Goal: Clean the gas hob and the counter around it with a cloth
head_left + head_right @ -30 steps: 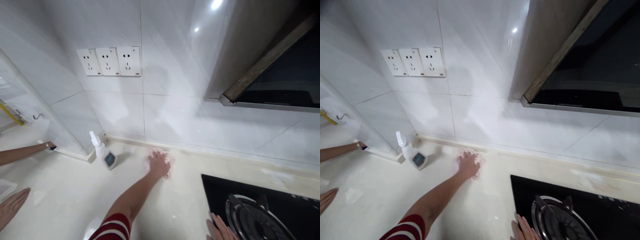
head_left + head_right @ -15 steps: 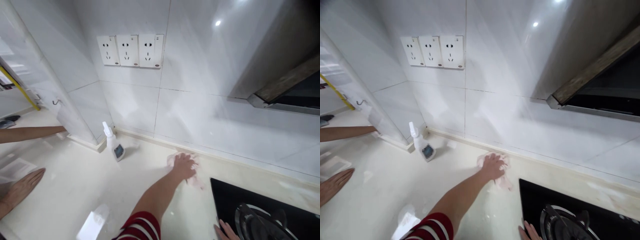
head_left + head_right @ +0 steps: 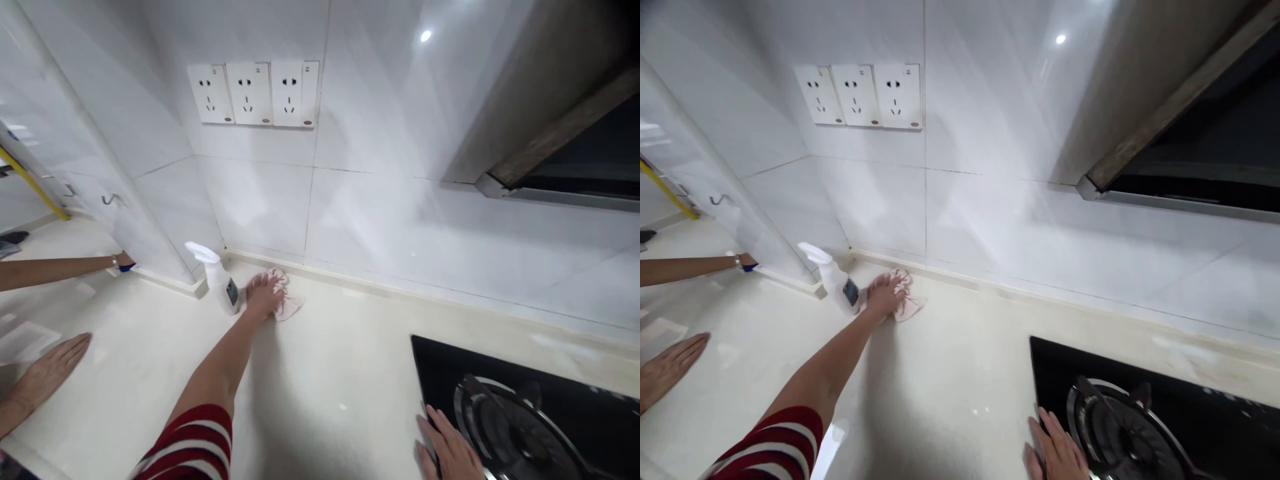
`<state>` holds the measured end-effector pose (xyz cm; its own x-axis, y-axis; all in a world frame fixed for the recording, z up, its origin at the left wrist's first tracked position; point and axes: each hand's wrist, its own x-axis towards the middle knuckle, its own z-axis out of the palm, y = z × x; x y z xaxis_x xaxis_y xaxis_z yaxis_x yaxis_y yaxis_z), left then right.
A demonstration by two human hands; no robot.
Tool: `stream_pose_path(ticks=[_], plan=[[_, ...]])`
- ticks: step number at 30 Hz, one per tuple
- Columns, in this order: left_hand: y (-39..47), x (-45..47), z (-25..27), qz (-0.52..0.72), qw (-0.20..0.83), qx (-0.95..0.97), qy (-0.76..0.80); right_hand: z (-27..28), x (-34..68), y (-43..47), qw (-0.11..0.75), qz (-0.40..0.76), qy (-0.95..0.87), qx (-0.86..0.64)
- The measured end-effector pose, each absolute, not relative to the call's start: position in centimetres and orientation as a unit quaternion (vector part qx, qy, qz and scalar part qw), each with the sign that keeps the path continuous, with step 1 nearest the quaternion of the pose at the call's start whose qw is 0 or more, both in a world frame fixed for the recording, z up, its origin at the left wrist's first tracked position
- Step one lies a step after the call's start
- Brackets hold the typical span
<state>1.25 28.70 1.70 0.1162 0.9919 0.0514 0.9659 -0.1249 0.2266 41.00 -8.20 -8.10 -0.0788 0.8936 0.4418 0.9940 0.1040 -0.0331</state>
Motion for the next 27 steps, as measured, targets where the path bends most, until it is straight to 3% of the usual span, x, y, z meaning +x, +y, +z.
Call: stream_pose_path(ticks=[7, 15, 18, 23, 27], plan=[[25.5, 5.5, 1.6, 0.071, 0.078, 0.753, 0.65, -7.4, 39.8, -8.2, 0.176, -0.127, -0.705, -0.675], [12.8, 23.8, 0.3, 0.063, 0.149, 0.9, 0.406, -7.2, 39.7, -8.3, 0.178, -0.106, -0.697, -0.686], [7.6, 26.9, -0.3, 0.068, 0.178, 0.927, 0.324, -7.6, 40.4, -8.5, 0.2, -0.097, -0.699, -0.679], [2.2, 20.7, -0.8, 0.072, 0.208, 0.937, 0.273, -7.8, 40.6, -8.6, 0.232, -0.073, -0.684, -0.688], [1.4, 10.8, -0.1, 0.074, 0.183, 0.92, 0.338, -7.6, 40.0, -8.5, 0.228, -0.09, -0.684, -0.687]])
